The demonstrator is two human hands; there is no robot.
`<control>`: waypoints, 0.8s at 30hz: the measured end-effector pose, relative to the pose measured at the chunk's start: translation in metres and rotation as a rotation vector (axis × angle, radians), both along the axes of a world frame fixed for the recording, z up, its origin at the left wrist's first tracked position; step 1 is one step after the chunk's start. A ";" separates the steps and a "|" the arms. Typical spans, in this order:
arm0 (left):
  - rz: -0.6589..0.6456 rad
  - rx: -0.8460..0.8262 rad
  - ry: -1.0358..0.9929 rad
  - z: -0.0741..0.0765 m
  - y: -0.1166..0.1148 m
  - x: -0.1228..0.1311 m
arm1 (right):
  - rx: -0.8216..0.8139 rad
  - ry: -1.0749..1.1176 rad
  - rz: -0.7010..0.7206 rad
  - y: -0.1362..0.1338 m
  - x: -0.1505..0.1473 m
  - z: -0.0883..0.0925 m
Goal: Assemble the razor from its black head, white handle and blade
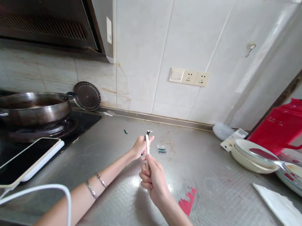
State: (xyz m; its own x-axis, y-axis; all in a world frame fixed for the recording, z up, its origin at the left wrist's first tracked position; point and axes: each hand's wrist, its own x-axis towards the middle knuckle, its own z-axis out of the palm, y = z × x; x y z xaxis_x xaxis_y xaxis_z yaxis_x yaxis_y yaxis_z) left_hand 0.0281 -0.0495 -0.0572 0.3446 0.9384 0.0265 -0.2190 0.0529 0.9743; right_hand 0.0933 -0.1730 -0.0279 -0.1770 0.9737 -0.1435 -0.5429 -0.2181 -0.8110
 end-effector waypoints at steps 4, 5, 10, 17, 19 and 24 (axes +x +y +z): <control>0.019 0.101 0.044 0.001 -0.003 0.002 | 0.069 0.030 -0.045 0.001 0.000 0.007; 0.017 0.113 0.052 0.000 -0.003 0.002 | 0.076 0.035 -0.052 0.002 0.000 0.008; 0.014 0.099 0.069 -0.006 0.001 0.002 | 0.010 0.014 -0.047 -0.003 -0.005 0.002; -0.010 0.133 0.068 -0.005 -0.001 0.002 | 0.035 0.038 -0.096 -0.003 -0.008 0.005; -0.005 0.119 0.062 -0.005 -0.001 0.002 | 0.002 0.024 -0.093 -0.004 -0.009 0.003; 0.036 0.088 0.042 -0.006 0.000 0.002 | -0.003 0.021 -0.093 -0.006 -0.004 0.003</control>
State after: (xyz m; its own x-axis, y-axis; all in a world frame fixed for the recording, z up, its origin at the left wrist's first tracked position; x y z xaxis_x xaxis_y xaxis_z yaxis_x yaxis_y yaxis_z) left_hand 0.0303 -0.0498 -0.0629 0.3135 0.9447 0.0959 -0.1778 -0.0408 0.9832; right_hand 0.0890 -0.1791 -0.0245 -0.0883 0.9857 -0.1433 -0.5777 -0.1679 -0.7988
